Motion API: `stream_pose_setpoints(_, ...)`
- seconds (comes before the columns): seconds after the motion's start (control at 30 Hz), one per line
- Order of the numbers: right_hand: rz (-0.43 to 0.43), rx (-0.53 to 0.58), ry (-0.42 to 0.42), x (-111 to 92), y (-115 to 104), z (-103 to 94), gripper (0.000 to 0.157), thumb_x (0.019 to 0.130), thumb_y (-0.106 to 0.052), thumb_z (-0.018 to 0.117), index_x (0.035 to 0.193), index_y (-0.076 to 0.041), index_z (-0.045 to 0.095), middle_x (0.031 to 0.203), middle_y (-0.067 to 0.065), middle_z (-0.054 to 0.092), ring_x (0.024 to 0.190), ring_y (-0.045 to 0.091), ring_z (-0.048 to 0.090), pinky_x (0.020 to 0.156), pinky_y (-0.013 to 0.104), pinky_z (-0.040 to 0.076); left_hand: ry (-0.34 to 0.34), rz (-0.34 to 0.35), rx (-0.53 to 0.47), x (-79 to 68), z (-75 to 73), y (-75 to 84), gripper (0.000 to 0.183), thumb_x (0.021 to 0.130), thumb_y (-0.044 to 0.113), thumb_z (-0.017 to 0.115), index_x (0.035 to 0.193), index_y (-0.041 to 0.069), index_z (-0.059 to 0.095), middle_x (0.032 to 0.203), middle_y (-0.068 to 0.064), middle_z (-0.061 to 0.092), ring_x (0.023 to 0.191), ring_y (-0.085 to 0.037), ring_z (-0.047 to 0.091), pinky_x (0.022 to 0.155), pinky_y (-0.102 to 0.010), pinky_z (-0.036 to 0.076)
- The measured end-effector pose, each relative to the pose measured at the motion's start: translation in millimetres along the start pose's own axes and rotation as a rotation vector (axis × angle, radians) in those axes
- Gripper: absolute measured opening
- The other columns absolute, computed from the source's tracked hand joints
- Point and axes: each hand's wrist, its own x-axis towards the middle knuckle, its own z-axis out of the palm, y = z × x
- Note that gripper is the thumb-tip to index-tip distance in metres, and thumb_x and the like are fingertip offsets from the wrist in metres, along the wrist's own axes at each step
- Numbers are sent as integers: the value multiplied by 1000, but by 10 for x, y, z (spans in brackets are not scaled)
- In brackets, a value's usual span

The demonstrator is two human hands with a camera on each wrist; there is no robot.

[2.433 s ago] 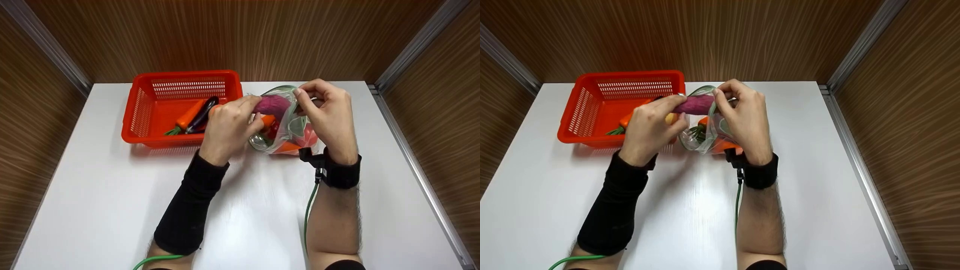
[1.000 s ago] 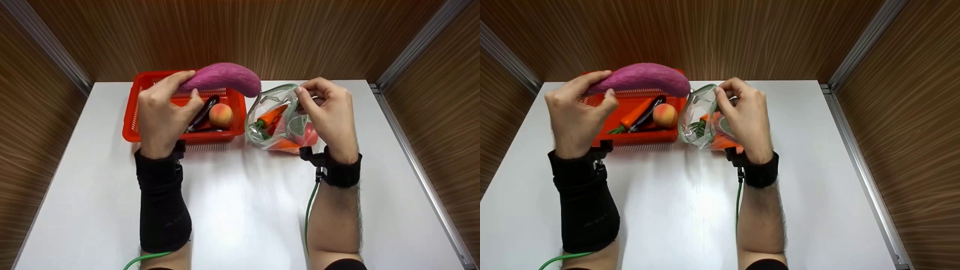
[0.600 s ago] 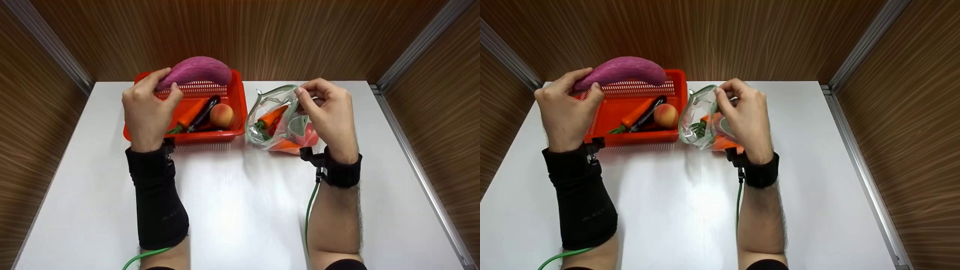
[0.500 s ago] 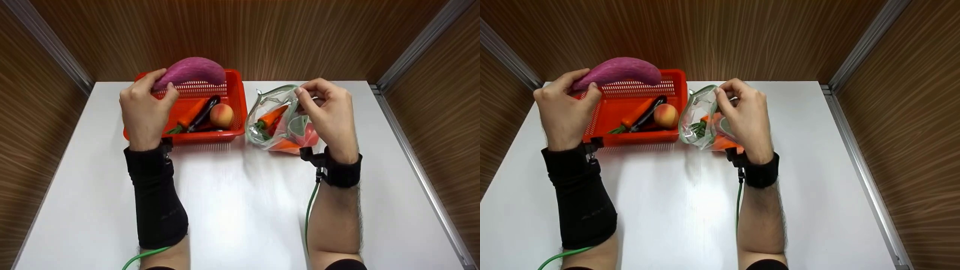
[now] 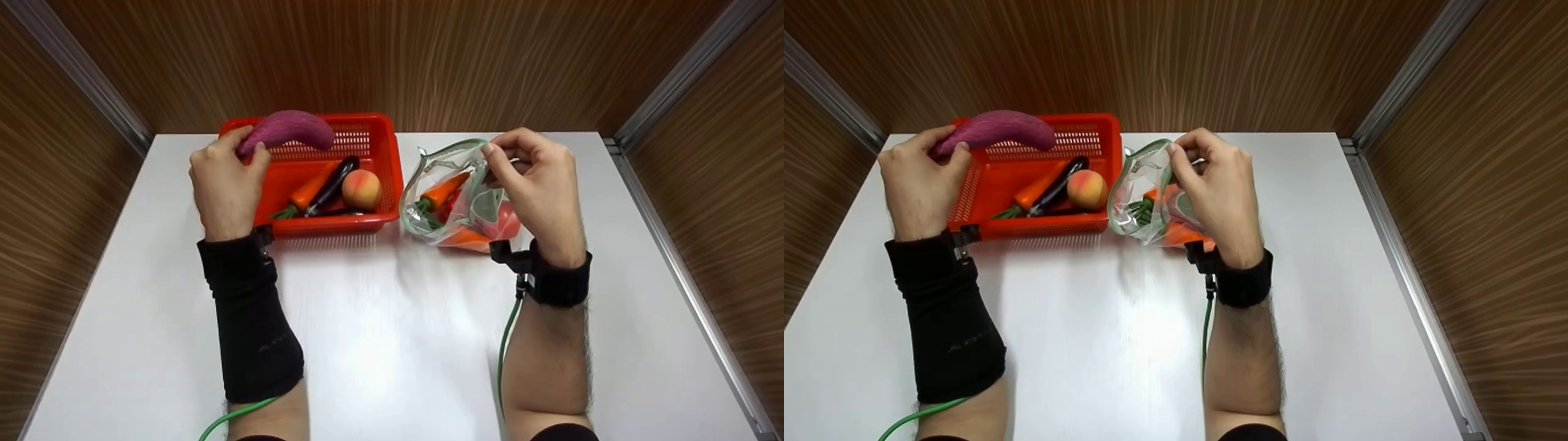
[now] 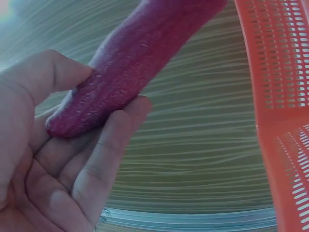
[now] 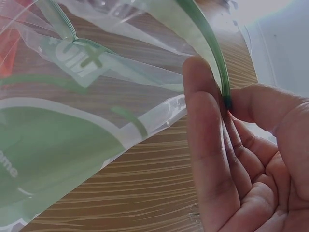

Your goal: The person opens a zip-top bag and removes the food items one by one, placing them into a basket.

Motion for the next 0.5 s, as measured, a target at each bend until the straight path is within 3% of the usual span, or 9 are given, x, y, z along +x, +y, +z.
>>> stream_pose_setpoints(0.13,-7,0,0,2,9,-4,14,112,-11,78,111,2,85,97,4,84,75,7,83,72,20,69,-34,-28,21,16,40,-64,38,112,24,75,144,6,84,139,-22,85,131,-42,83,120,-54,65)
stream_pose_setpoints(0.33,-16,-1,-5,8,21,-12,18,112,-14,78,109,3,84,91,-10,81,73,11,82,73,23,70,-96,-46,59,21,94,-148,37,113,22,72,145,6,83,131,-24,86,117,-45,81,112,-59,68)
stream_pose_setpoints(0.5,-13,7,-7,8,24,-9,18,112,-14,78,109,3,84,90,-12,80,73,9,82,73,22,70,-142,-72,88,31,136,-199,38,115,20,72,149,4,80,134,-26,85,122,-46,80,115,-58,67)
